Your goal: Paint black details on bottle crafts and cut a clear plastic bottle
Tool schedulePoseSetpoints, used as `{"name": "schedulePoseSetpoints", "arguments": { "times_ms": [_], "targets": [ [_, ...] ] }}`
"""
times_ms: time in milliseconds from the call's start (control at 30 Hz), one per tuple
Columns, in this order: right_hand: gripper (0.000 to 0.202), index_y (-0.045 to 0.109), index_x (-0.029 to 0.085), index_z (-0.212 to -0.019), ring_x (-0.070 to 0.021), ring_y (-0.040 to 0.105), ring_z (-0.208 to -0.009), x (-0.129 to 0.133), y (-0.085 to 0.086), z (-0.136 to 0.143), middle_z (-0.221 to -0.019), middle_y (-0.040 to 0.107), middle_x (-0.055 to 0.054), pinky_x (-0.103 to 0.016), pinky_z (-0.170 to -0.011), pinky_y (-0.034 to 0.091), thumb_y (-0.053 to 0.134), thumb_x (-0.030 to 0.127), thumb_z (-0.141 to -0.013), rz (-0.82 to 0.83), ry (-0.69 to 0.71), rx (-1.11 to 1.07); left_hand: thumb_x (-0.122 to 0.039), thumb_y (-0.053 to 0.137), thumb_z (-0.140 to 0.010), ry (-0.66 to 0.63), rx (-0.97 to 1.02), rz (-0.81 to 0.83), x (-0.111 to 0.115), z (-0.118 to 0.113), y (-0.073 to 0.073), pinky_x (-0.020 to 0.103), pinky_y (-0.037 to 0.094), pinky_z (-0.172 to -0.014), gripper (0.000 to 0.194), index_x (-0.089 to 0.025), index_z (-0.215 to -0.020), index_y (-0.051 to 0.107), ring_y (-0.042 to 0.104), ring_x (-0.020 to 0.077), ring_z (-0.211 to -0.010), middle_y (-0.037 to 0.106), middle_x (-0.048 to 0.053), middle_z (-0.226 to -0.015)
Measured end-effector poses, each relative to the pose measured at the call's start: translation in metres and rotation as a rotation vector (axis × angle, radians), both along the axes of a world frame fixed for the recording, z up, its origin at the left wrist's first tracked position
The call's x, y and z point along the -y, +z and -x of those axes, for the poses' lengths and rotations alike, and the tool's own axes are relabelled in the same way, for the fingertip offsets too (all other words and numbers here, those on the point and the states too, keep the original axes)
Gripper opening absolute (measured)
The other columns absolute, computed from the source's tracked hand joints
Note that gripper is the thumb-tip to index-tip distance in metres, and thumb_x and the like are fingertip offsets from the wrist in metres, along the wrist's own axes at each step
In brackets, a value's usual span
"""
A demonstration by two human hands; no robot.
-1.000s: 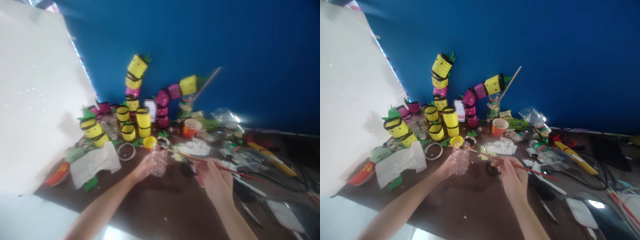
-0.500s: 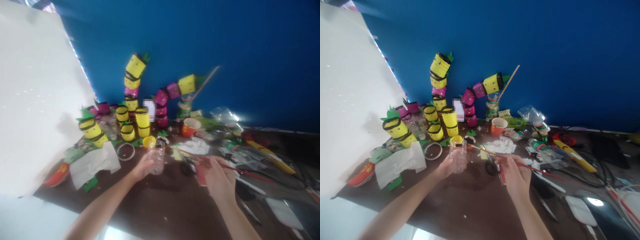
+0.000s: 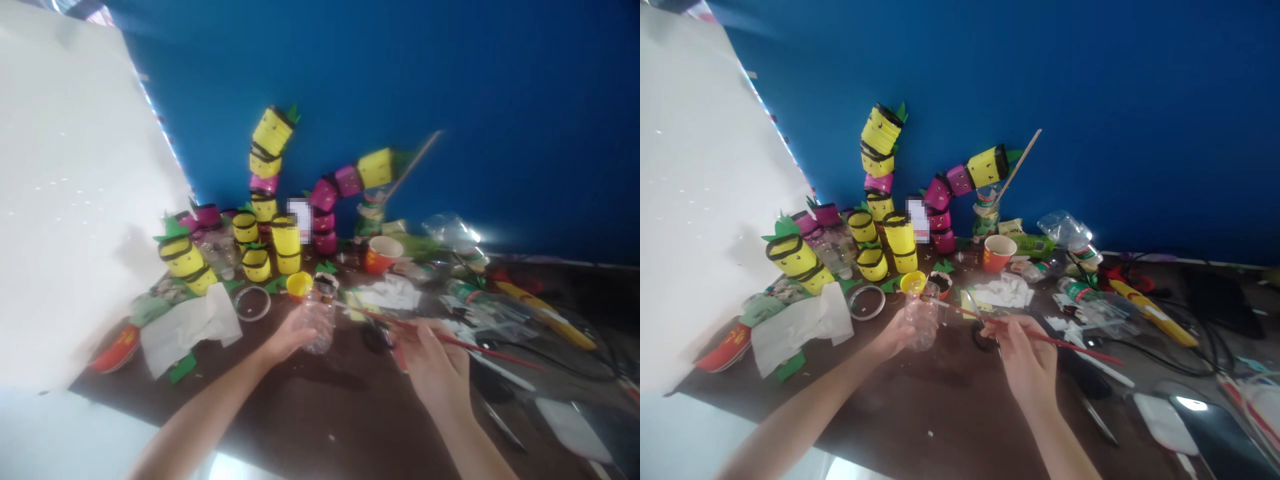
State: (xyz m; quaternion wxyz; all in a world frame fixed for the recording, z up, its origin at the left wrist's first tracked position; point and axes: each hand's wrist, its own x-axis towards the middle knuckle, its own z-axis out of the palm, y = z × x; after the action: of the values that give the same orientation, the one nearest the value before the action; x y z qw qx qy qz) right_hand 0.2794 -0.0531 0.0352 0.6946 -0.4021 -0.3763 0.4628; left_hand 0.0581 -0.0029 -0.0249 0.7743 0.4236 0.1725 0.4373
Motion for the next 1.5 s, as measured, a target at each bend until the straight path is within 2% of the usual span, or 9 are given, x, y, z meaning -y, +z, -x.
{"name": "schedulePoseSetpoints", "arguments": {
  "times_ms": [133,267,467,667,833,1000,1200,1400,1500],
  "targets": [
    [0.024,0.069,0.021,-0.069,-0.0161,0.066,-0.054,-0.0023,0.0003,-0.0035,-0.061,0.07,-0.002,-0.026,-0.052,0.055,0.08,0.043,-0.066,-0.009,-0.057,0.004,-0.04,0.082,-0.062,0.014,-0.021,-0.016,-0.0001,0.0006,-0.0001,0.033,0.049,-0.079,0.059,-0.015,-0.111,0.06,0.065,0.018,-0.08,0.067,0.008,-0.088],
    [0.022,0.067,0.021,-0.068,-0.0165,0.067,-0.055,-0.0042,0.0007,-0.0081,-0.063,0.071,-0.001,-0.028,-0.055,0.056,0.079,0.04,-0.067,-0.034,-0.106,-0.01,-0.043,0.081,-0.063,0.029,-0.029,-0.006,0.0004,0.0014,0.0,0.034,0.048,-0.08,0.06,-0.015,-0.111,0.06,0.064,0.0185,-0.08,0.067,0.008,-0.089],
    [0.023,0.069,0.022,-0.069,-0.0167,0.067,-0.055,-0.0017,0.0008,-0.0025,-0.062,0.071,-0.001,-0.029,-0.056,0.056,0.079,0.042,-0.066,-0.02,-0.041,0.0,-0.042,0.081,-0.062,0.021,-0.02,-0.009,0.0004,0.001,0.0008,0.035,0.048,-0.081,0.061,-0.015,-0.113,0.06,0.064,0.0191,-0.083,0.066,0.008,-0.09],
    [0.023,0.067,0.021,-0.069,-0.0158,0.067,-0.054,-0.0036,-0.0007,-0.0068,-0.062,0.071,-0.001,-0.028,-0.056,0.055,0.079,0.041,-0.066,-0.036,-0.128,0.0,-0.044,0.08,-0.063,0.034,-0.023,-0.009,0.0,0.0008,0.0005,0.034,0.049,-0.079,0.061,-0.015,-0.112,0.06,0.064,0.0189,-0.081,0.066,0.008,-0.089],
    [0.024,0.068,0.021,-0.071,-0.0172,0.067,-0.055,-0.0018,-0.0032,-0.0057,-0.063,0.071,-0.002,-0.03,-0.056,0.054,0.077,0.043,-0.068,-0.025,-0.059,0.032,-0.044,0.08,-0.063,0.018,-0.024,-0.011,0.0003,0.001,-0.0015,0.034,0.049,-0.08,0.061,-0.015,-0.113,0.059,0.063,0.0185,-0.082,0.065,0.008,-0.09],
    [0.022,0.068,0.021,-0.071,-0.0157,0.066,-0.055,-0.0029,-0.0055,-0.0066,-0.063,0.07,-0.001,-0.028,-0.057,0.055,0.078,0.04,-0.068,-0.045,-0.144,0.027,-0.045,0.079,-0.064,0.047,-0.011,0.023,-0.0003,0.002,-0.0003,0.036,0.049,-0.083,0.061,-0.016,-0.114,0.059,0.063,0.0203,-0.088,0.065,0.008,-0.093],
    [0.024,0.069,0.021,-0.071,-0.0159,0.067,-0.056,-0.0005,-0.0029,-0.0011,-0.064,0.071,-0.002,-0.027,-0.058,0.055,0.078,0.043,-0.068,-0.034,-0.038,0.012,-0.045,0.079,-0.064,0.022,-0.021,0.021,0.0004,0.0018,0.0009,0.035,0.049,-0.081,0.062,-0.015,-0.114,0.058,0.063,0.0197,-0.085,0.065,0.009,-0.091],
    [0.025,0.068,0.02,-0.071,-0.016,0.066,-0.055,-0.0021,-0.0072,-0.004,-0.062,0.071,-0.002,-0.028,-0.057,0.054,0.079,0.042,-0.066,-0.007,-0.183,0.035,-0.044,0.078,-0.065,0.046,-0.001,0.03,-0.0007,0.0009,-0.0006,0.035,0.049,-0.081,0.06,-0.016,-0.113,0.059,0.063,0.0191,-0.084,0.066,0.009,-0.092],
    [0.022,0.069,0.021,-0.071,-0.0152,0.066,-0.056,-0.0021,-0.0042,-0.0048,-0.063,0.071,-0.001,-0.027,-0.059,0.054,0.08,0.04,-0.066,-0.066,-0.141,-0.008,-0.044,0.08,-0.063,0.077,-0.019,0.025,-0.0017,-0.0003,-0.0003,0.033,0.048,-0.08,0.06,-0.015,-0.111,0.059,0.063,0.0184,-0.083,0.065,0.008,-0.09]
  ]
}}
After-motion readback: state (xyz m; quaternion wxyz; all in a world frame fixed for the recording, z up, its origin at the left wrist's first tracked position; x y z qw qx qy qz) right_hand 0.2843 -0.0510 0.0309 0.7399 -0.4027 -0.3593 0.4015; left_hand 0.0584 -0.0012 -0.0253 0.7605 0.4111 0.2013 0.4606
